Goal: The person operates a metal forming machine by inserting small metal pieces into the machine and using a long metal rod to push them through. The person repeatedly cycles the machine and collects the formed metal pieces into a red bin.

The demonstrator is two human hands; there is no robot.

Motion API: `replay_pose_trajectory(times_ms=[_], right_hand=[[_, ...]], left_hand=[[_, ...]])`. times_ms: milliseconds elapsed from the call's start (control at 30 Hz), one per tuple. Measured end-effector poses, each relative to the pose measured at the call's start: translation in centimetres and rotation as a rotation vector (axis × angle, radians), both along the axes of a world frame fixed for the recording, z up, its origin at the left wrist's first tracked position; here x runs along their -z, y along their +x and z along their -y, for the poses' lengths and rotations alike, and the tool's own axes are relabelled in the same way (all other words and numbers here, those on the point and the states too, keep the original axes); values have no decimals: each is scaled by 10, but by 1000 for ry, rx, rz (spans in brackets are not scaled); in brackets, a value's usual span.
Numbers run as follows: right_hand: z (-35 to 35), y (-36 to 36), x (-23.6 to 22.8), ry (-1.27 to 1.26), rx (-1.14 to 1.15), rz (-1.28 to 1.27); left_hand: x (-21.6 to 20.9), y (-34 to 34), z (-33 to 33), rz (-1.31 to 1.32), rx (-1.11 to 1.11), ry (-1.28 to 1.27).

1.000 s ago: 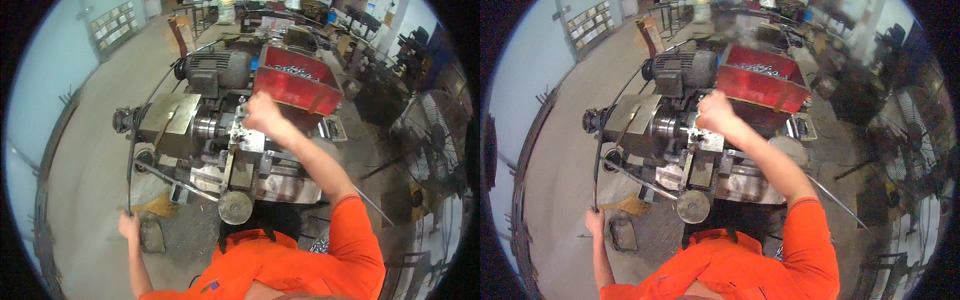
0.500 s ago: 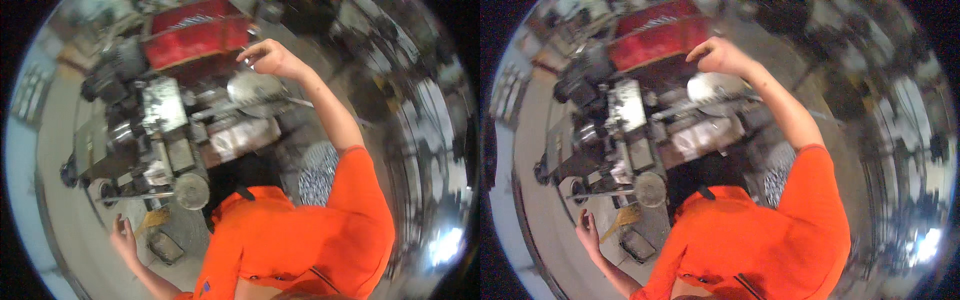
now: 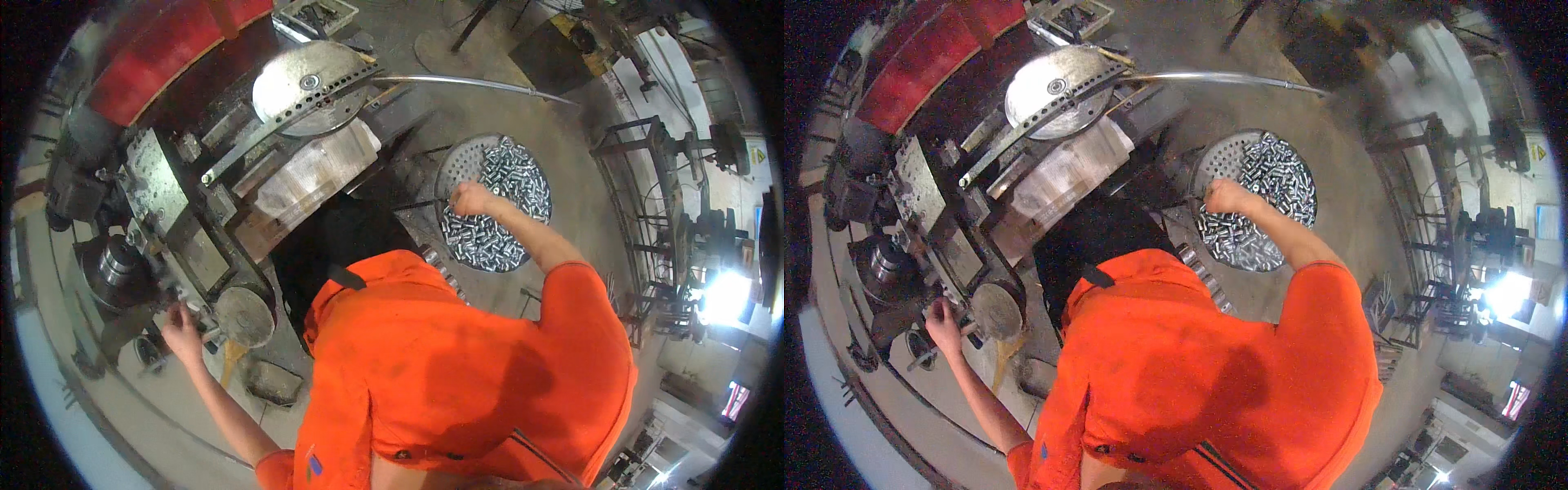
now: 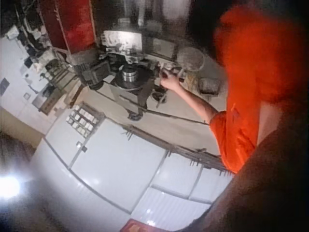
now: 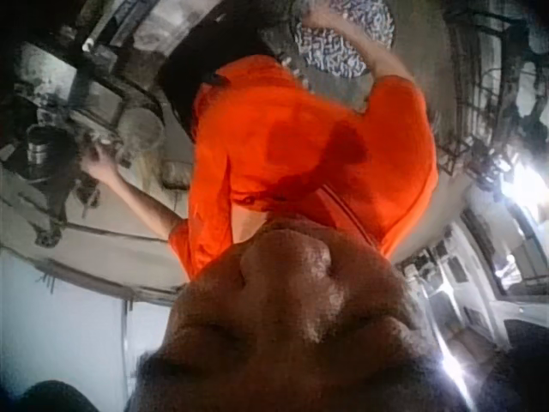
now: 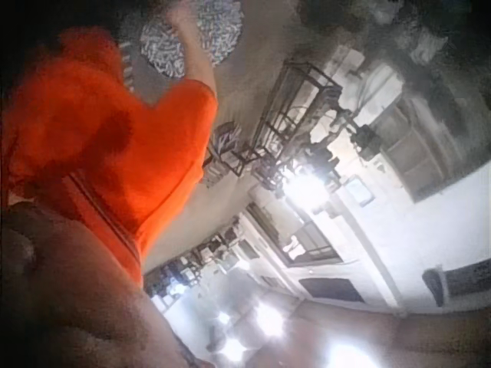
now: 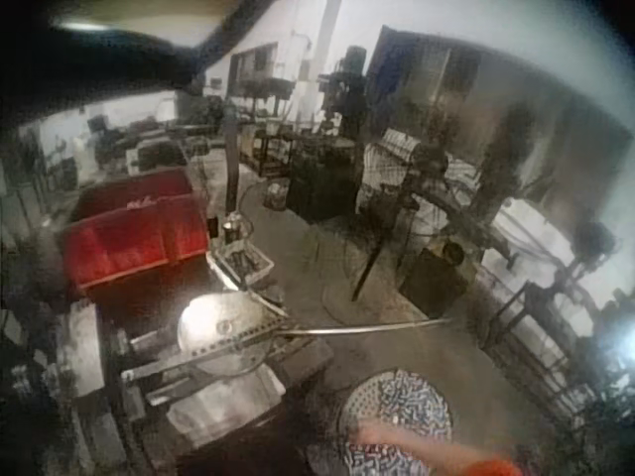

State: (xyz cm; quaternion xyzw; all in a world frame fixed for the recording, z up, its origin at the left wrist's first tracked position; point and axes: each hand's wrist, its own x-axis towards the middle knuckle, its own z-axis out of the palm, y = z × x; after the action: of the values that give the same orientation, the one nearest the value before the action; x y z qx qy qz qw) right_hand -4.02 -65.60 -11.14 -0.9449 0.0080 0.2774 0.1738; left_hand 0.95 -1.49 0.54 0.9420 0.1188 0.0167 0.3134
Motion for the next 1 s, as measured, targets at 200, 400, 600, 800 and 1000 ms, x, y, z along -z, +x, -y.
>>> replay_pose_trajectory(times_ms=[200, 400, 600, 800, 1000], right_hand=[[-14, -2, 15, -179, 4, -46], [-8, 4, 22, -185, -28, -40], [3, 9, 18, -125, -309, 27], [-83, 47, -138, 580, -56, 377], [-223, 91, -217, 872, -690, 701]], left_hand=[[5, -2, -3, 30, 22, 135], [13, 0, -11, 33, -19, 120], [9, -3, -12, 1, 40, -29], [-76, -10, 55, 189, -14, -317], [-111, 3, 154, 99, 272, -538]])
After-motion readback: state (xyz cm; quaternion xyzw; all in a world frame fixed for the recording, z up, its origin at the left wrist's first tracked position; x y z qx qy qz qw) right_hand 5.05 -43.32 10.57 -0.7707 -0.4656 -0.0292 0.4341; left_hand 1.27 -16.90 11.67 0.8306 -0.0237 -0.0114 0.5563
